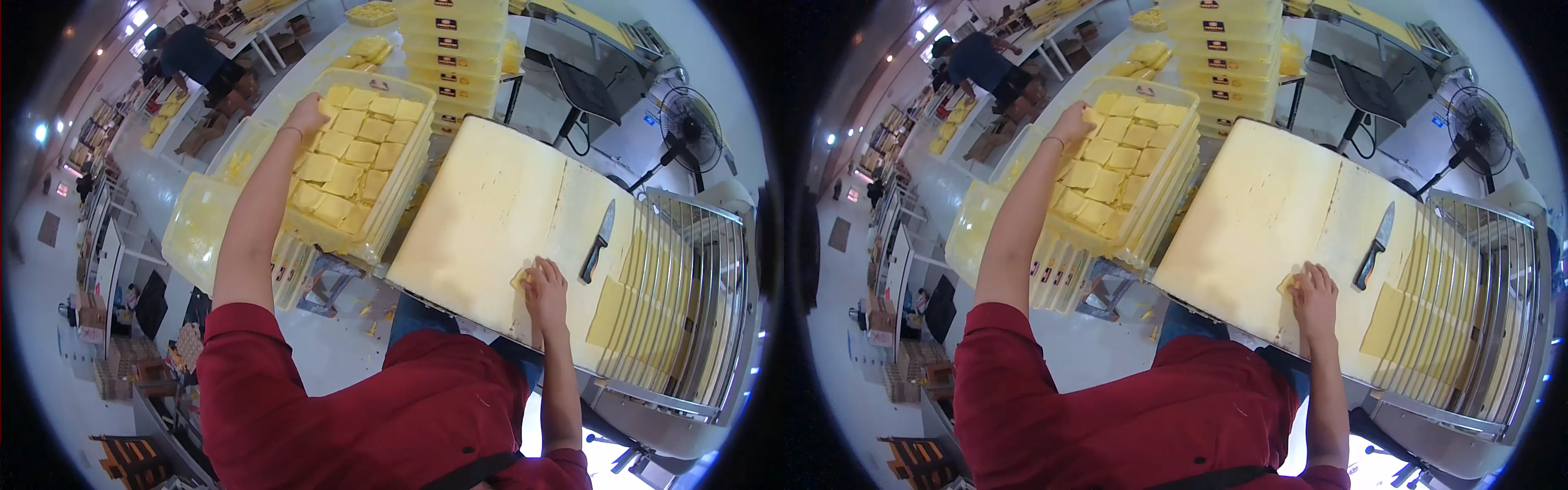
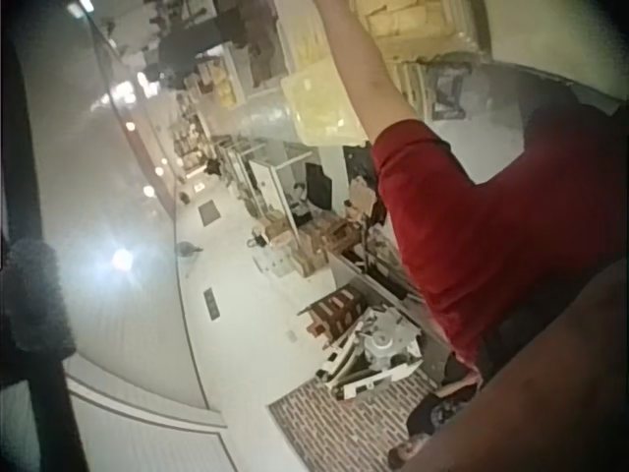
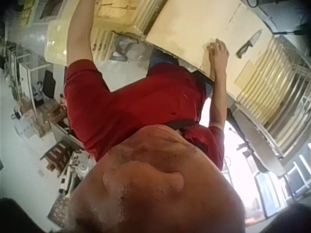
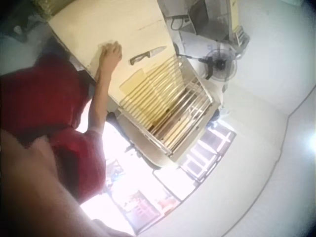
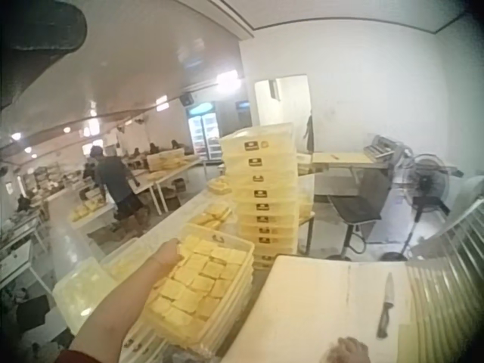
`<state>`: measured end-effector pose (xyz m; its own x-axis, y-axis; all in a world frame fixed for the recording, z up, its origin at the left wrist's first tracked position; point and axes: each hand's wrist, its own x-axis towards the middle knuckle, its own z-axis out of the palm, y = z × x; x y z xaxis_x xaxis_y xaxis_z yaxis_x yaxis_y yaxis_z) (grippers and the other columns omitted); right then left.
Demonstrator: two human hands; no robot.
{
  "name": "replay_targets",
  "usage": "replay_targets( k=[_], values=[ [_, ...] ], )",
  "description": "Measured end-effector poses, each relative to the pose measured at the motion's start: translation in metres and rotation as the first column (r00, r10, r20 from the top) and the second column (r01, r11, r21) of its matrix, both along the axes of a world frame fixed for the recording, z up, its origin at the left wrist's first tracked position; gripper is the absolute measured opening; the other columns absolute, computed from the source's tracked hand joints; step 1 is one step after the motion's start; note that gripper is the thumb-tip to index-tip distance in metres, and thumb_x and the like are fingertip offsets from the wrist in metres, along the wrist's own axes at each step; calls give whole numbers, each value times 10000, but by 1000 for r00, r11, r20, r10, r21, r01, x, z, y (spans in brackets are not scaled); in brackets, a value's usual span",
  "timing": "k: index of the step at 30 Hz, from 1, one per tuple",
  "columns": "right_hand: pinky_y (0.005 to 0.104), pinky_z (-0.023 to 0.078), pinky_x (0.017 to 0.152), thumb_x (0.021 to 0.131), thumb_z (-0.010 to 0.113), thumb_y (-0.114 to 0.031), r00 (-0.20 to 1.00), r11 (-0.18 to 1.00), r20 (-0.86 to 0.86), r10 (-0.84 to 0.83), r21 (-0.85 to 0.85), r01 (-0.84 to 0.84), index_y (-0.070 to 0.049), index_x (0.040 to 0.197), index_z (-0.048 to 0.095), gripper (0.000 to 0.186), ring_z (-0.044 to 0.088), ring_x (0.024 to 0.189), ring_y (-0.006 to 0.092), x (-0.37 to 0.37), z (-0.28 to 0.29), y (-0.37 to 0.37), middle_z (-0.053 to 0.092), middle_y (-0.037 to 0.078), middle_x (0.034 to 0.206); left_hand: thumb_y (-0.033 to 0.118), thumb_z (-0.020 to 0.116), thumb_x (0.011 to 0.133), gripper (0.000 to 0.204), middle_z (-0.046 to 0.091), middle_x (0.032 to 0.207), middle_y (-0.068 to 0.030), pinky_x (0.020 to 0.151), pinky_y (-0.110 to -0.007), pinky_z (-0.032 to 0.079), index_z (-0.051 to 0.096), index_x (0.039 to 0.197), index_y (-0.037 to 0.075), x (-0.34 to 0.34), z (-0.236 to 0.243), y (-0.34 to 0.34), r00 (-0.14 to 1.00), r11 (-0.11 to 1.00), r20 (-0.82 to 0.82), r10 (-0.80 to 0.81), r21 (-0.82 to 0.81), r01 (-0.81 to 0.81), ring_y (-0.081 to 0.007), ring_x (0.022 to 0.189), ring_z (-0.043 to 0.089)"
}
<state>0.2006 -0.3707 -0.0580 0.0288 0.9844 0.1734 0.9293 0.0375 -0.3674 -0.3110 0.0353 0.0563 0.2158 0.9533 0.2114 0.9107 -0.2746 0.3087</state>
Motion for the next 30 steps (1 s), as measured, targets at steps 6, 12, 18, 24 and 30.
replay_targets(
  k=[6, 12, 18, 24, 30],
  values=[
    [486, 390, 998, 820, 694, -123, 993, 978, -113, 22, -202, -44, -98, 1039, 622, 232, 535, 1203, 277, 2, 24, 4, 615, 100, 1236, 249, 733, 806, 570, 644, 1125, -204, 928, -459, 483, 515, 1298, 61, 95, 44, -80, 965, 991, -249, 86, 119, -57, -372, 1069, 611],
    [343, 515, 708, 852, 676, -34, 871, 996, -487, -56, -93, 12, -54, 1128, 564, 299, 658, 791, 218, -25, 67, 24, 662, 85, 911, 317, 729, 880, 524, 662, 1056, -134, 883, -366, 508, 539, 1271, 24, 196, 69, -225, 708, 832, 590, -388, -105, 544, -239, 1026, 632],
    [237, 532, 769, 907, 654, -18, 160, 992, -982, 102, 88, -93, -53, 1247, 504, 373, 654, 917, 124, -80, 129, 66, 653, 88, 1055, 202, 703, 915, 418, 690, 1005, -114, 834, -318, 537, 546, 1235, -17, 241, 10, -266, 454, 806, 880, -143, -162, 570, -172, 943, 663],
    [299, 526, 862, 884, 673, -35, 421, 984, -891, 171, 175, -32, -56, 1240, 519, 389, 629, 1042, 178, -91, 123, 75, 632, 117, 1127, 94, 695, 910, 349, 709, 977, -85, 757, -257, 549, 553, 1204, -29, 223, 26, -254, 384, 760, 914, 128, -339, 554, -114, 860, 671],
    [483, 447, 1000, 865, 689, -136, 870, 972, -487, 75, 229, 44, -61, 1267, 523, 442, 538, 1216, 302, -81, 38, 88, 559, 184, 1274, 96, 720, 886, 373, 700, 935, -67, 708, -243, 527, 557, 1197, -31, 163, 69, -188, 568, 923, 821, -64, -168, 347, -104, 819, 653]
  ],
)
